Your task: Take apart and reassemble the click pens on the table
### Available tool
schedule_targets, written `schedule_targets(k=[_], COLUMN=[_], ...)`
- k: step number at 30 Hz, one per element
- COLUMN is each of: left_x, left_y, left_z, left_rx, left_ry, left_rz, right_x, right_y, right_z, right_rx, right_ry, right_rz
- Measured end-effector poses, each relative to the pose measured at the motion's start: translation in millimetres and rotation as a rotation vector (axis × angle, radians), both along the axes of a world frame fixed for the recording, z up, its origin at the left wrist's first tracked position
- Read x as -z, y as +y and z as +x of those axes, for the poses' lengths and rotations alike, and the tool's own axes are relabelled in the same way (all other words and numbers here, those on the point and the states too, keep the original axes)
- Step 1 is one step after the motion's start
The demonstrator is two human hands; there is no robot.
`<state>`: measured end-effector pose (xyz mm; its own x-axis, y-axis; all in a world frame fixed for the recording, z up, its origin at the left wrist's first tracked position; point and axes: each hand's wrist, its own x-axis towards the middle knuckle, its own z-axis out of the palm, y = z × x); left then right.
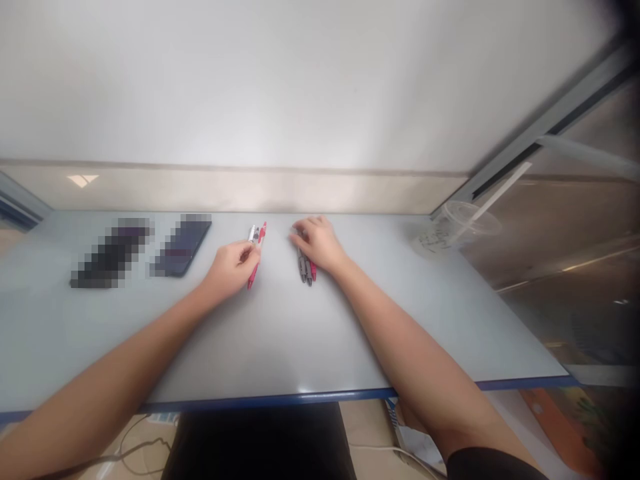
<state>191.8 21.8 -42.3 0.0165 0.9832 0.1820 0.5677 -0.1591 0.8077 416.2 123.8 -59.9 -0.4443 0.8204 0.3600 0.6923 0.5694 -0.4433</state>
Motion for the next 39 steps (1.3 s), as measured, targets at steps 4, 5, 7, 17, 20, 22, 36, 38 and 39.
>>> schedule_targets(k=[4,5,7,17,20,22,36,38,39], left_x=[-0.3,-0.7,-1.9,-1.9,-3.7,-5.8,-12.1,-16.6,-18.0], left_y=[-1,-1,-2,-4,-5,-6,-5,-5,-5], left_z=[0,0,1,0,0,1,0,-2,-3], left_rx=[-0.001,-0.007,-0.018,0.018,0.031,0.031,0.014,-0.036,-0.047], left_ry=[0.001,-0.001,-0.012,-0.045,-0.039,-0.031,-0.243,-0.308,-0.330], left_rz=[0.002,0.002,-0.003,-0.061,-0.066,-0.065,-0.082,-0.093,-0.108], right_x=[-6.2,-9.4,-16.2,-23.3,-22.1,-22.0,-14.8,-15.6,-14.9], right_y=[-2,-3,-4,-4,-2,0,11,10,10], right_z=[7,9,15,28,31,35,42,43,42], right_rx=[-0.041,-0.051,-0.079,-0.104,-0.107,-0.106,-0.058,0.013,0.053], right_ry=[-0.030,-0.033,-0.053,-0.247,-0.235,-0.241,-0.155,-0.167,-0.182], right_rz=[-0.018,-0.017,-0.021,-0.260,-0.281,-0.307,-0.210,-0.173,-0.164])
